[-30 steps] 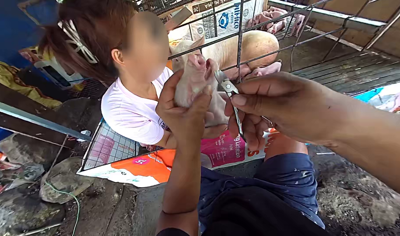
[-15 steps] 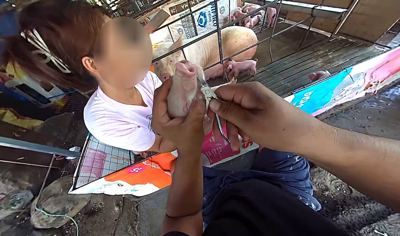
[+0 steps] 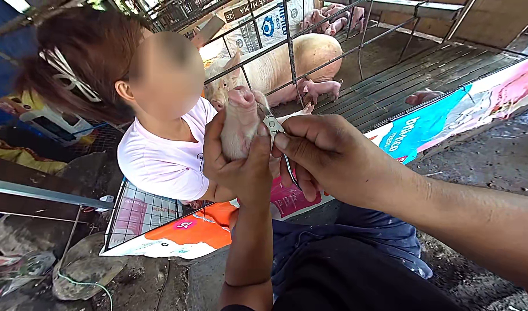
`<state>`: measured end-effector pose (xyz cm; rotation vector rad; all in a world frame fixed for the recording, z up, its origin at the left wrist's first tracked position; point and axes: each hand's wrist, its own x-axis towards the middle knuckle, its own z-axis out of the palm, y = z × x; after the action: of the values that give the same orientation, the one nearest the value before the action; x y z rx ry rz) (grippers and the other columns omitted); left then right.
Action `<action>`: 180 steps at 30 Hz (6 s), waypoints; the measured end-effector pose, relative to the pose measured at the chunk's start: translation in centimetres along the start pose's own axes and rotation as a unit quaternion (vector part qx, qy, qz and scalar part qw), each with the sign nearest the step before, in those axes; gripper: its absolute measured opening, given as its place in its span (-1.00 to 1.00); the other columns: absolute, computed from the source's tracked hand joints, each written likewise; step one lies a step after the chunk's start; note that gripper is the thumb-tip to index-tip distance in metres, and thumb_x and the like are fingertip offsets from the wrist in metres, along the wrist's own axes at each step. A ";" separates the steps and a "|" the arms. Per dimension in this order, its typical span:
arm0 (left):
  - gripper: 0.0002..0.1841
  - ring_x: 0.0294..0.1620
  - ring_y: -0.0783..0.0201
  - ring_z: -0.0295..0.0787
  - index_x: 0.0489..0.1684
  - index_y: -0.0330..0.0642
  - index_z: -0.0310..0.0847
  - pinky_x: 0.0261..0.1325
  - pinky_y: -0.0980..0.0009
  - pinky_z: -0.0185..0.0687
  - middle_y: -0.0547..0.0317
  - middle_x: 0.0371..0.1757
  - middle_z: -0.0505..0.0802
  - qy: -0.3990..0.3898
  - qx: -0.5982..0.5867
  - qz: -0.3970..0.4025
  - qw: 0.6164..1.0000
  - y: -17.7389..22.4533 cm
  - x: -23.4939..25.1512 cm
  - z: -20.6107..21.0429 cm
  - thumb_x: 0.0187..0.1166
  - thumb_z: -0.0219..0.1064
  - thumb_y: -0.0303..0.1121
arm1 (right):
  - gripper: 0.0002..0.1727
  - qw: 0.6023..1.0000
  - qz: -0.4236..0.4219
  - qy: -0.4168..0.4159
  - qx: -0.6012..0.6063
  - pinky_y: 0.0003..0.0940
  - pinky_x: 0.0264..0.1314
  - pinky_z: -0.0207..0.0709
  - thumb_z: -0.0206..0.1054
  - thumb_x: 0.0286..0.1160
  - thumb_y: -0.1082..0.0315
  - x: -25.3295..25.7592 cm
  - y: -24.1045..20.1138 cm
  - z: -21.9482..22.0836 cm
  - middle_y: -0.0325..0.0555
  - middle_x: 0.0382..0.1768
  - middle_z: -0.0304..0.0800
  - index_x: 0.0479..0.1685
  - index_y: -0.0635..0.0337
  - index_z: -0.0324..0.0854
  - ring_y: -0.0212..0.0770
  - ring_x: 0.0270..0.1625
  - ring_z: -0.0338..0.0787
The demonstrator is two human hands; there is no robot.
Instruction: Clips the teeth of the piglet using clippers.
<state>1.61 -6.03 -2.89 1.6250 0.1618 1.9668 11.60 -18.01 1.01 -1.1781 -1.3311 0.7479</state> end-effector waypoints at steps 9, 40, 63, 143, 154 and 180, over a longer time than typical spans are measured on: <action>-0.54 -0.11 0.37 0.81 0.20 -0.46 0.59 -0.03 0.43 0.82 0.12 -0.05 0.82 0.002 -0.013 -0.009 1.000 -0.2 0.1 -0.2 0.37 0.57 -0.43 | -0.72 0.996 -0.033 0.026 -0.076 -0.57 -0.78 0.54 0.09 0.86 0.25 0.2 0.3 0.3 -0.28 -0.64 0.67 -0.27 0.11 0.57 -0.43 -0.75 0.60; -0.52 -0.01 0.37 0.79 0.13 -0.42 0.63 0.10 0.42 0.78 0.15 -0.01 0.82 0.001 0.017 0.051 0.999 -0.4 0.0 -0.2 0.32 0.64 -0.32 | -0.61 0.990 0.042 -0.085 0.108 -0.59 -0.79 0.52 -0.05 0.92 0.22 -0.4 -0.8 -2.0 -0.07 -0.58 0.73 -0.18 0.27 0.60 -0.36 -0.76 0.62; -0.51 -0.01 0.36 0.80 0.12 -0.43 0.62 0.10 0.41 0.78 0.14 -0.03 0.82 0.018 0.023 0.055 0.998 -0.1 -0.2 -0.2 0.28 0.64 -0.36 | -0.62 0.995 0.047 -0.056 0.065 -0.57 -0.80 0.53 0.00 0.90 0.24 -0.4 -1.6 -1.5 -0.10 -0.61 0.72 -0.24 0.25 0.60 -0.36 -0.77 0.63; -0.39 0.11 0.49 0.77 0.07 -0.43 0.66 0.24 0.49 0.69 0.24 -0.01 0.85 0.080 0.115 0.124 0.982 0.5 -1.8 -0.6 0.32 0.62 -0.01 | -0.63 0.993 0.062 -0.028 0.100 -0.65 -0.81 0.44 -0.01 0.90 0.26 -2.3 -2.4 0.5 -0.16 -0.64 0.71 -0.29 0.18 0.60 -0.43 -0.78 0.58; -0.43 0.15 0.33 0.79 0.12 -0.32 0.66 0.23 0.35 0.76 0.16 0.05 0.85 0.060 0.084 0.138 0.985 -0.3 -2.3 -1.0 0.30 0.67 -0.09 | -0.64 0.997 0.036 -0.062 0.036 -0.69 -0.78 0.31 0.02 0.88 0.23 -3.3 -1.6 -1.5 -0.25 -0.66 0.63 -0.34 0.12 0.58 -0.50 -0.74 0.51; -0.59 0.33 0.09 0.71 0.24 -0.19 0.60 0.40 0.14 0.62 0.06 0.30 0.77 -0.259 0.117 0.314 0.906 -0.6 -3.7 -4.4 0.47 0.56 -0.32 | -0.65 0.890 0.199 -0.310 -0.270 -0.58 -0.90 0.34 0.11 0.83 0.09 -1.1 -5.9 -10.5 -0.29 -0.73 0.63 -0.26 0.04 0.68 -0.45 -0.84 0.53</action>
<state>-1.91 -6.22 -7.39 2.5389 -0.3987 1.8952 20.34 -22.94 7.76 -1.7815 -1.9370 1.1594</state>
